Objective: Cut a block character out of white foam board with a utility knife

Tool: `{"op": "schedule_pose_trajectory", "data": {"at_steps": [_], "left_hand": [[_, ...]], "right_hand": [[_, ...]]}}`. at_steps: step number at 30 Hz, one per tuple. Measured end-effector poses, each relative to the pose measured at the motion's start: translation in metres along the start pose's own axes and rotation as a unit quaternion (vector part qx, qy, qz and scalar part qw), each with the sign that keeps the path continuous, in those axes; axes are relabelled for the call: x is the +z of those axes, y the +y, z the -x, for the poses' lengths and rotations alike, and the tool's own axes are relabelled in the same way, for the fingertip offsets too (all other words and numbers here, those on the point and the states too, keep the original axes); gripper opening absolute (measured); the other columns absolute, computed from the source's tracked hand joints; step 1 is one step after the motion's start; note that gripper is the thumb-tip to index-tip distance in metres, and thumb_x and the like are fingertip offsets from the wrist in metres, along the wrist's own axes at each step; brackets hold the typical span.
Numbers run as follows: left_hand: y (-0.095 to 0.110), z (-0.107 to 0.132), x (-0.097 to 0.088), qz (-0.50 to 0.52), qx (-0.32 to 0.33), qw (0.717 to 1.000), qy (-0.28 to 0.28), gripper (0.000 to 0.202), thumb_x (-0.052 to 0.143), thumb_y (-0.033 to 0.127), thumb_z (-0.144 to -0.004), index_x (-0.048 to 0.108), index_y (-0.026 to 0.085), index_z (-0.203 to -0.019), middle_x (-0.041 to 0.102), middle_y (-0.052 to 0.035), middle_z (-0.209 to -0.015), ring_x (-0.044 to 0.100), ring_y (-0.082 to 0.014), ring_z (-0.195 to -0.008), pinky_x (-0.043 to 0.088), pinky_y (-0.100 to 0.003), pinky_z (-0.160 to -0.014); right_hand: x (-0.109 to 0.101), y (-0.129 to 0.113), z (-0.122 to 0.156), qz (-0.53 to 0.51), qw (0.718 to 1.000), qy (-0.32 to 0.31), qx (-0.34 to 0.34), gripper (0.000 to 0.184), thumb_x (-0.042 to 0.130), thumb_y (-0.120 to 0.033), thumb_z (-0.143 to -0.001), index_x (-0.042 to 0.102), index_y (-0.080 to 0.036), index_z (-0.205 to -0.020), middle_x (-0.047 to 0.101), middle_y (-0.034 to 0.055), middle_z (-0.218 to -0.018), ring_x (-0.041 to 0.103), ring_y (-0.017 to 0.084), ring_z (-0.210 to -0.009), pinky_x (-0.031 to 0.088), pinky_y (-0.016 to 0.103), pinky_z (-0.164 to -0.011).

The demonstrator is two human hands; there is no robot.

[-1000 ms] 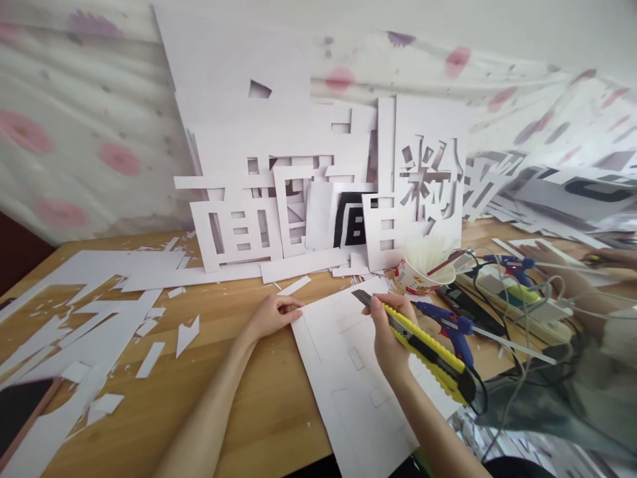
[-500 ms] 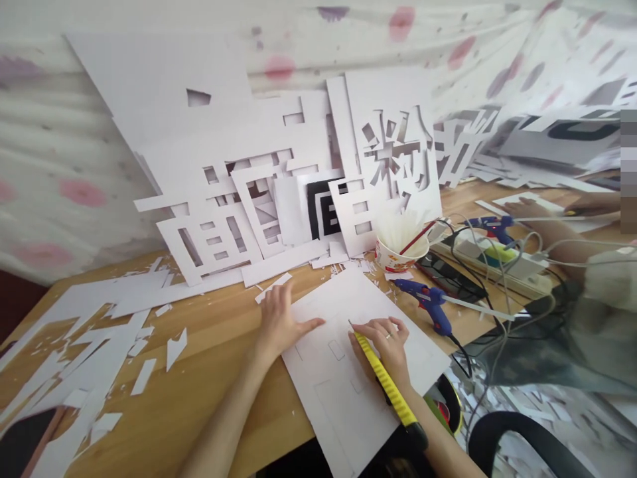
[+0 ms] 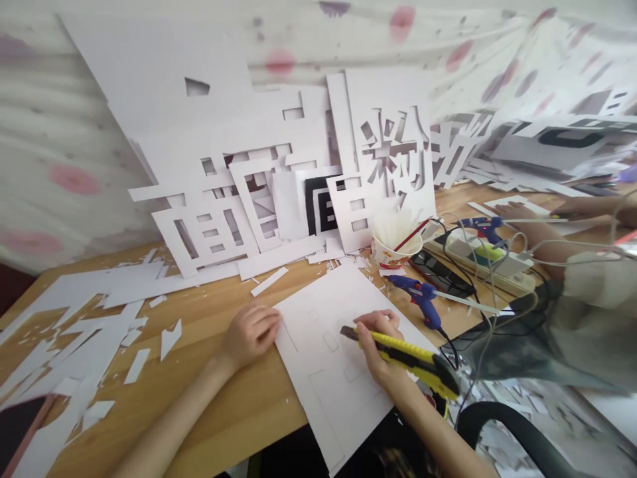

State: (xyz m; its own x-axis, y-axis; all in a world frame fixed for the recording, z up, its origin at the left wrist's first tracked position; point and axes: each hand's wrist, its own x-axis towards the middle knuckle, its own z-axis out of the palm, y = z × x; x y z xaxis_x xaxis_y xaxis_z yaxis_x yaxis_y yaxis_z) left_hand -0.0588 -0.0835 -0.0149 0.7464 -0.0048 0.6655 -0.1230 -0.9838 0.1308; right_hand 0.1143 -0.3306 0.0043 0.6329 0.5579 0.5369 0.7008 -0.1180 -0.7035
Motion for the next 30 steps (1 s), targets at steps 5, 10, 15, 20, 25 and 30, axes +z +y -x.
{"op": "schedule_pose_trajectory", "data": {"at_steps": [5, 10, 15, 20, 25, 30], "left_hand": [[0.019, 0.011, 0.007, -0.008, 0.053, 0.998, 0.015, 0.016, 0.062, 0.011, -0.091, 0.072, 0.014, -0.104, 0.08, -0.007, -0.104, 0.075, -0.0211, -0.097, 0.063, -0.036, -0.09], [0.018, 0.015, 0.009, -0.029, 0.032, 0.998, 0.04, 0.016, 0.059, 0.01, -0.094, 0.074, 0.008, -0.097, 0.08, -0.0101, -0.1, 0.077, -0.0193, -0.092, 0.064, -0.029, -0.087], [0.012, 0.018, 0.008, -0.046, 0.0, 0.998, 0.048, 0.019, 0.058, 0.014, -0.096, 0.076, 0.009, -0.095, 0.08, -0.0078, -0.097, 0.077, -0.0235, -0.093, 0.065, -0.035, -0.085], [0.01, 0.022, 0.009, -0.055, -0.026, 0.997, 0.05, 0.018, 0.059, 0.014, -0.096, 0.077, 0.012, -0.094, 0.081, -0.0043, -0.097, 0.077, -0.0208, -0.092, 0.065, -0.032, -0.084], [0.01, 0.023, 0.007, -0.05, -0.046, 0.997, 0.034, 0.02, 0.057, 0.016, -0.098, 0.077, 0.013, -0.095, 0.081, -0.0038, -0.099, 0.077, -0.0191, -0.093, 0.064, -0.032, -0.084], [0.01, 0.024, 0.007, -0.052, -0.049, 0.997, 0.021, 0.023, 0.055, 0.017, -0.1, 0.078, 0.013, -0.095, 0.081, -0.0032, -0.101, 0.077, -0.0171, -0.094, 0.063, -0.03, -0.088]], "right_hand": [[0.026, -0.029, -0.024, -0.037, 0.999, -0.028, 0.022, 0.023, 0.061, -0.044, -0.095, 0.064, -0.025, -0.083, 0.07, -0.0004, -0.075, 0.061, 0.02, -0.076, 0.041, 0.039, -0.078], [0.088, -0.043, -0.038, -0.037, 0.999, -0.023, 0.032, 0.024, 0.061, -0.043, -0.096, 0.06, -0.024, -0.081, 0.068, -0.0013, -0.074, 0.06, 0.019, -0.078, 0.041, 0.038, -0.079], [0.126, -0.037, -0.04, 0.009, 0.999, -0.045, -0.024, 0.022, 0.059, -0.034, -0.097, 0.058, -0.024, -0.077, 0.067, -0.0045, -0.07, 0.058, 0.016, -0.07, 0.039, 0.039, -0.083], [0.13, -0.034, -0.04, 0.041, 0.995, -0.07, -0.066, 0.019, 0.064, -0.026, -0.095, 0.059, -0.023, -0.077, 0.068, -0.0055, -0.069, 0.058, 0.013, -0.065, 0.036, 0.039, -0.084], [0.135, -0.031, -0.04, 0.056, 0.993, -0.064, -0.076, 0.016, 0.066, -0.026, -0.094, 0.062, -0.023, -0.079, 0.067, -0.0058, -0.068, 0.057, 0.012, -0.061, 0.035, 0.038, -0.084], [0.138, -0.029, -0.04, 0.08, 0.991, -0.07, -0.084, 0.017, 0.066, -0.028, -0.094, 0.062, -0.023, -0.079, 0.068, -0.0061, -0.069, 0.057, 0.012, -0.059, 0.036, 0.039, -0.086]]}}
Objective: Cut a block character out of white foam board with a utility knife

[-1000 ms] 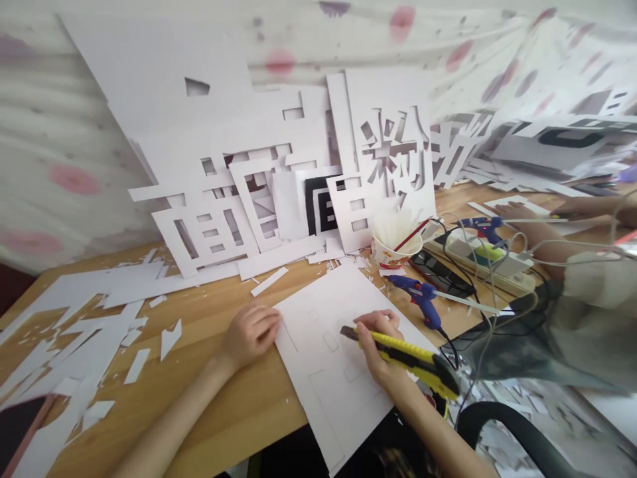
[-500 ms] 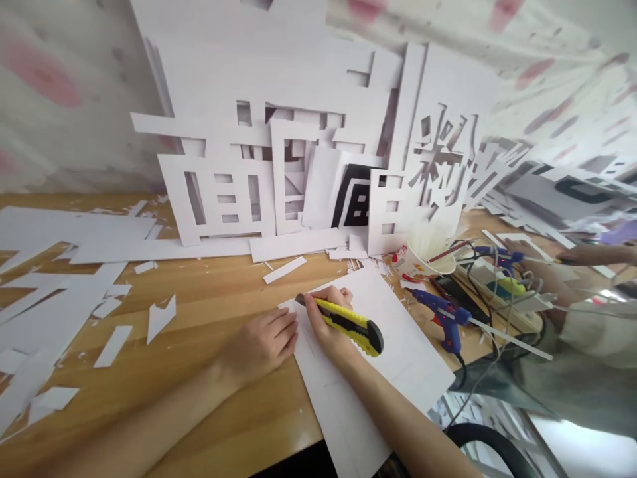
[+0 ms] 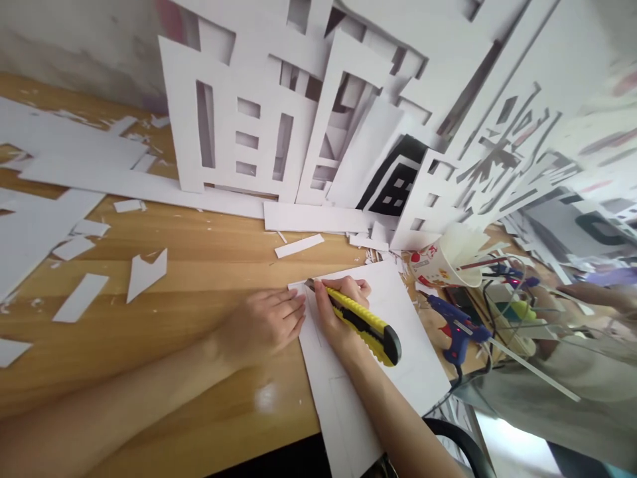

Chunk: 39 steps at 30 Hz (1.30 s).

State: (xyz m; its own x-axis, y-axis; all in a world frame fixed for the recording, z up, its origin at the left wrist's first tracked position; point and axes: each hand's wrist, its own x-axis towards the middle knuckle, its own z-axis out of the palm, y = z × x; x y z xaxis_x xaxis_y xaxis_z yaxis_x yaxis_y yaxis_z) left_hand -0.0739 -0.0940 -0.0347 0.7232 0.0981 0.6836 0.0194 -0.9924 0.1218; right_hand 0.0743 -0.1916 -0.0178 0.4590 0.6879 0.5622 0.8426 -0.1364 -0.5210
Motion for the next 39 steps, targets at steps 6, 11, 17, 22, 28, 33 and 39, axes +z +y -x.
{"op": "schedule_pose_trajectory", "data": {"at_steps": [6, 11, 17, 22, 28, 33, 39], "left_hand": [[0.0, 0.002, 0.001, -0.005, -0.005, 1.0, -0.003, 0.026, 0.053, 0.019, -0.101, 0.078, 0.015, -0.094, 0.081, -0.0037, -0.102, 0.077, -0.0175, -0.096, 0.061, -0.03, -0.089], [0.001, 0.005, 0.003, -0.011, -0.003, 1.0, -0.027, 0.024, 0.054, 0.02, -0.1, 0.078, 0.014, -0.101, 0.08, -0.0066, -0.106, 0.075, -0.0185, -0.1, 0.058, -0.031, -0.094], [0.007, 0.014, 0.003, 0.029, -0.035, 0.996, -0.072, 0.062, 0.057, 0.063, -0.094, 0.074, 0.008, -0.118, 0.076, -0.0156, -0.119, 0.07, -0.026, -0.116, 0.05, -0.036, -0.107], [0.017, 0.015, 0.004, -0.02, -0.031, 0.997, -0.073, 0.074, 0.052, 0.071, -0.092, 0.074, 0.004, -0.113, 0.075, -0.0197, -0.12, 0.069, -0.0287, -0.116, 0.046, -0.038, -0.11], [0.024, 0.011, 0.004, -0.059, -0.046, 0.994, -0.078, 0.066, 0.054, 0.064, -0.095, 0.074, 0.002, -0.108, 0.077, -0.0201, -0.114, 0.072, -0.0274, -0.109, 0.049, -0.036, -0.104], [0.029, 0.011, 0.008, -0.069, -0.06, 0.994, -0.065, 0.051, 0.054, 0.047, -0.1, 0.072, 0.001, -0.112, 0.076, -0.021, -0.115, 0.072, -0.028, -0.109, 0.052, -0.038, -0.101], [0.029, 0.01, 0.008, -0.083, -0.057, 0.992, -0.07, 0.027, 0.051, 0.012, -0.097, 0.074, 0.005, -0.11, 0.075, -0.018, -0.119, 0.072, -0.0244, -0.111, 0.053, -0.037, -0.101]], "right_hand": [[0.003, 0.002, 0.001, 0.022, 0.999, 0.003, -0.027, 0.015, 0.065, -0.027, -0.095, 0.062, -0.024, -0.081, 0.068, -0.0067, -0.068, 0.06, 0.013, -0.063, 0.035, 0.04, -0.088], [0.005, 0.004, 0.003, 0.048, 0.998, -0.026, -0.026, 0.015, 0.063, -0.031, -0.096, 0.062, -0.025, -0.082, 0.067, -0.0053, -0.068, 0.06, 0.015, -0.065, 0.035, 0.043, -0.091], [0.003, 0.002, 0.003, 0.033, 0.998, -0.045, 0.005, 0.016, 0.065, -0.03, -0.093, 0.06, -0.025, -0.078, 0.068, -0.0047, -0.069, 0.058, 0.015, -0.062, 0.039, 0.042, -0.087], [0.0, 0.0, 0.001, -0.005, 0.999, -0.048, 0.018, 0.018, 0.066, -0.029, -0.092, 0.058, -0.024, -0.077, 0.067, -0.0054, -0.068, 0.054, 0.014, -0.059, 0.041, 0.039, -0.084], [-0.003, -0.002, -0.001, 0.004, 0.996, -0.081, 0.039, 0.025, 0.064, -0.033, -0.093, 0.053, -0.025, -0.072, 0.065, -0.0041, -0.064, 0.052, 0.015, -0.06, 0.045, 0.037, -0.077], [-0.006, 0.001, 0.004, 0.02, 0.996, -0.079, 0.024, 0.021, 0.065, -0.033, -0.092, 0.057, -0.025, -0.074, 0.066, -0.002, -0.066, 0.053, 0.017, -0.062, 0.046, 0.037, -0.072], [-0.014, -0.003, 0.016, 0.02, 0.996, -0.081, 0.042, 0.013, 0.067, -0.032, -0.091, 0.061, -0.024, -0.082, 0.067, -0.0003, -0.069, 0.057, 0.019, -0.065, 0.046, 0.035, -0.066]]}}
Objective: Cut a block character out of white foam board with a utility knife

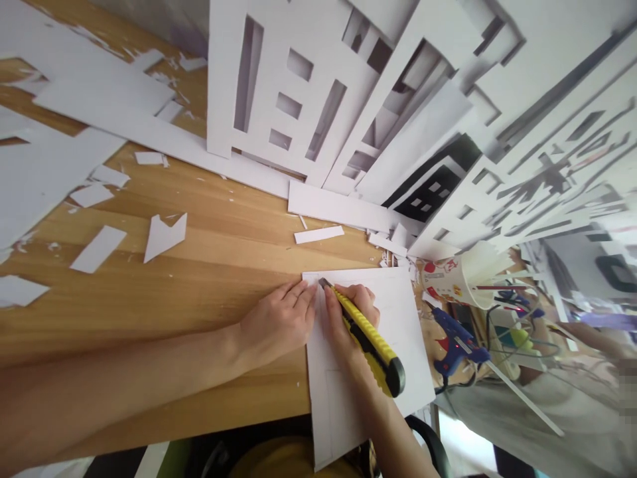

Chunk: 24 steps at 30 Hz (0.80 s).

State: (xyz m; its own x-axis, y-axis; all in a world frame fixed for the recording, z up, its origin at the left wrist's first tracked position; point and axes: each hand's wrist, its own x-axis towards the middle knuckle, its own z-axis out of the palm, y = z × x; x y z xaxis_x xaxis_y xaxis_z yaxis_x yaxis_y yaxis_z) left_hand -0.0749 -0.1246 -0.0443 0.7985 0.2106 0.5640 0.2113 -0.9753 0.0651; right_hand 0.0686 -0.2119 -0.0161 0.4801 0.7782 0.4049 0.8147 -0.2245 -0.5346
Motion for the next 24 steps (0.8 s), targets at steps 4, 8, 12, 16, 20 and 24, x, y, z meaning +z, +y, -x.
{"op": "schedule_pose_trajectory", "data": {"at_steps": [4, 8, 12, 16, 20, 24], "left_hand": [[-0.007, -0.003, 0.001, 0.004, 0.035, 0.998, 0.043, 0.021, 0.056, 0.013, -0.096, 0.076, 0.007, -0.097, 0.078, -0.0161, -0.108, 0.074, -0.024, -0.102, 0.053, -0.041, -0.106], [-0.016, -0.005, 0.003, 0.073, 0.046, 0.995, 0.056, 0.014, 0.062, 0.012, -0.093, 0.075, 0.009, -0.09, 0.078, -0.0153, -0.105, 0.072, -0.0234, -0.104, 0.048, -0.044, -0.114], [-0.024, -0.004, 0.001, 0.129, 0.033, 0.991, 0.02, 0.02, 0.056, 0.013, -0.096, 0.076, 0.011, -0.098, 0.077, -0.0129, -0.112, 0.071, -0.0215, -0.109, 0.05, -0.041, -0.113], [-0.026, -0.003, -0.002, 0.147, 0.018, 0.989, 0.006, 0.022, 0.056, 0.015, -0.097, 0.077, 0.015, -0.104, 0.078, -0.0095, -0.114, 0.071, -0.0197, -0.11, 0.053, -0.036, -0.108], [-0.026, -0.004, -0.004, 0.162, 0.007, 0.987, 0.006, 0.024, 0.054, 0.016, -0.098, 0.077, 0.016, -0.107, 0.078, -0.0086, -0.116, 0.071, -0.0187, -0.111, 0.054, -0.035, -0.107], [-0.025, -0.005, -0.005, 0.157, 0.001, 0.987, 0.021, 0.024, 0.054, 0.015, -0.098, 0.077, 0.014, -0.104, 0.078, -0.0083, -0.113, 0.072, -0.0187, -0.108, 0.056, -0.033, -0.105]], "right_hand": [[-0.001, -0.003, 0.004, -0.048, 0.997, 0.057, 0.006, 0.003, 0.063, -0.025, -0.095, 0.06, -0.024, -0.093, 0.063, -0.0026, -0.069, 0.056, 0.017, -0.066, 0.046, 0.036, -0.071], [0.002, -0.002, -0.003, -0.042, 0.995, 0.062, -0.059, 0.007, 0.061, -0.019, -0.094, 0.057, -0.024, -0.097, 0.063, -0.0037, -0.072, 0.055, 0.014, -0.062, 0.044, 0.041, -0.083], [0.005, 0.002, -0.007, -0.006, 0.997, 0.038, -0.068, 0.008, 0.062, -0.017, -0.092, 0.058, -0.023, -0.093, 0.063, -0.006, -0.07, 0.055, 0.011, -0.058, 0.041, 0.043, -0.092], [0.006, 0.005, -0.007, 0.003, 0.997, 0.038, -0.065, 0.004, 0.061, -0.022, -0.094, 0.058, -0.023, -0.091, 0.063, -0.0055, -0.068, 0.055, 0.012, -0.054, 0.043, 0.044, -0.088], [0.006, 0.005, -0.008, 0.015, 0.998, 0.031, -0.055, 0.005, 0.062, -0.027, -0.094, 0.059, -0.024, -0.091, 0.063, -0.0045, -0.066, 0.056, 0.014, -0.057, 0.047, 0.042, -0.083], [0.009, 0.005, -0.008, 0.015, 0.998, 0.035, -0.056, 0.004, 0.064, -0.024, -0.093, 0.06, -0.024, -0.093, 0.062, -0.0052, -0.066, 0.055, 0.014, -0.057, 0.046, 0.043, -0.085]]}}
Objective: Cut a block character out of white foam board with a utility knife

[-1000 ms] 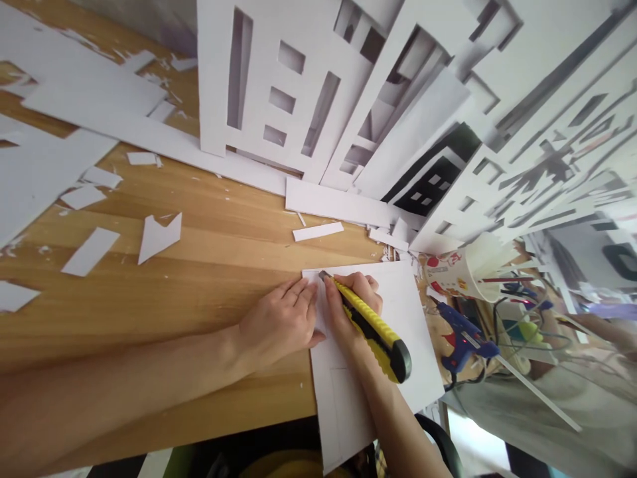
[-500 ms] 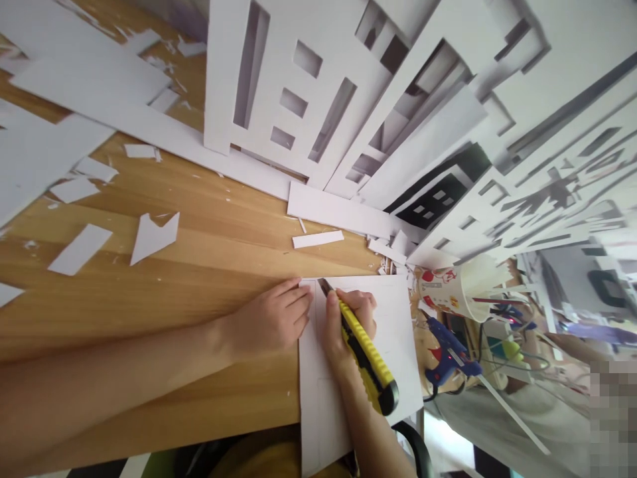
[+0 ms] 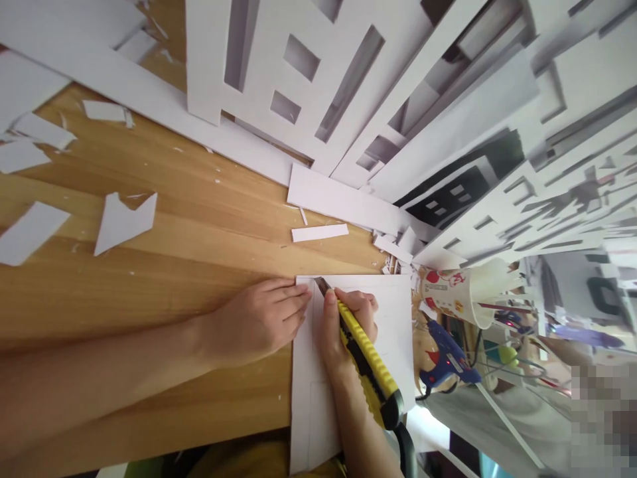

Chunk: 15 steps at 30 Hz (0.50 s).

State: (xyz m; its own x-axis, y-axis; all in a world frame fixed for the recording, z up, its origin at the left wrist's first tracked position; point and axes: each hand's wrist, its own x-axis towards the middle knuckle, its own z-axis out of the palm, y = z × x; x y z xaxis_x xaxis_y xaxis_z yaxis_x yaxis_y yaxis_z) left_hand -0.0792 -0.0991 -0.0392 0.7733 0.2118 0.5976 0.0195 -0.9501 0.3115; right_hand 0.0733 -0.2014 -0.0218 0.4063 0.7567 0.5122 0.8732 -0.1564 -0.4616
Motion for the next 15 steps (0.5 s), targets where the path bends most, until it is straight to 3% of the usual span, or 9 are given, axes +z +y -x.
{"op": "schedule_pose_trajectory", "data": {"at_steps": [6, 9, 15], "left_hand": [[0.001, 0.002, 0.001, 0.021, -0.019, 1.0, -0.012, 0.026, 0.054, 0.014, -0.098, 0.076, 0.016, -0.112, 0.078, -0.0076, -0.116, 0.071, -0.0186, -0.113, 0.054, -0.034, -0.109], [0.001, 0.002, 0.002, 0.031, -0.039, 0.999, -0.014, 0.027, 0.053, 0.017, -0.1, 0.076, 0.017, -0.114, 0.078, -0.0064, -0.116, 0.071, -0.0171, -0.113, 0.053, -0.033, -0.11], [0.002, -0.005, 0.0, -0.002, -0.05, 0.998, 0.029, 0.029, 0.053, 0.027, -0.103, 0.078, 0.013, -0.097, 0.081, -0.003, -0.104, 0.075, -0.015, -0.1, 0.058, -0.029, -0.099]], "right_hand": [[0.001, -0.005, -0.002, 0.012, 1.0, -0.014, 0.013, 0.009, 0.065, -0.025, -0.093, 0.057, -0.025, -0.089, 0.058, -0.0066, -0.062, 0.053, 0.014, -0.056, 0.048, 0.041, -0.08], [-0.006, -0.01, -0.008, 0.016, 0.997, -0.062, 0.041, 0.01, 0.064, -0.027, -0.094, 0.058, -0.025, -0.087, 0.061, -0.0046, -0.063, 0.056, 0.015, -0.059, 0.049, 0.039, -0.078], [-0.015, -0.012, -0.013, 0.013, 0.992, -0.101, 0.073, 0.009, 0.067, -0.03, -0.092, 0.061, -0.027, -0.086, 0.065, 0.0004, -0.067, 0.061, 0.022, -0.064, 0.051, 0.043, -0.075]]}}
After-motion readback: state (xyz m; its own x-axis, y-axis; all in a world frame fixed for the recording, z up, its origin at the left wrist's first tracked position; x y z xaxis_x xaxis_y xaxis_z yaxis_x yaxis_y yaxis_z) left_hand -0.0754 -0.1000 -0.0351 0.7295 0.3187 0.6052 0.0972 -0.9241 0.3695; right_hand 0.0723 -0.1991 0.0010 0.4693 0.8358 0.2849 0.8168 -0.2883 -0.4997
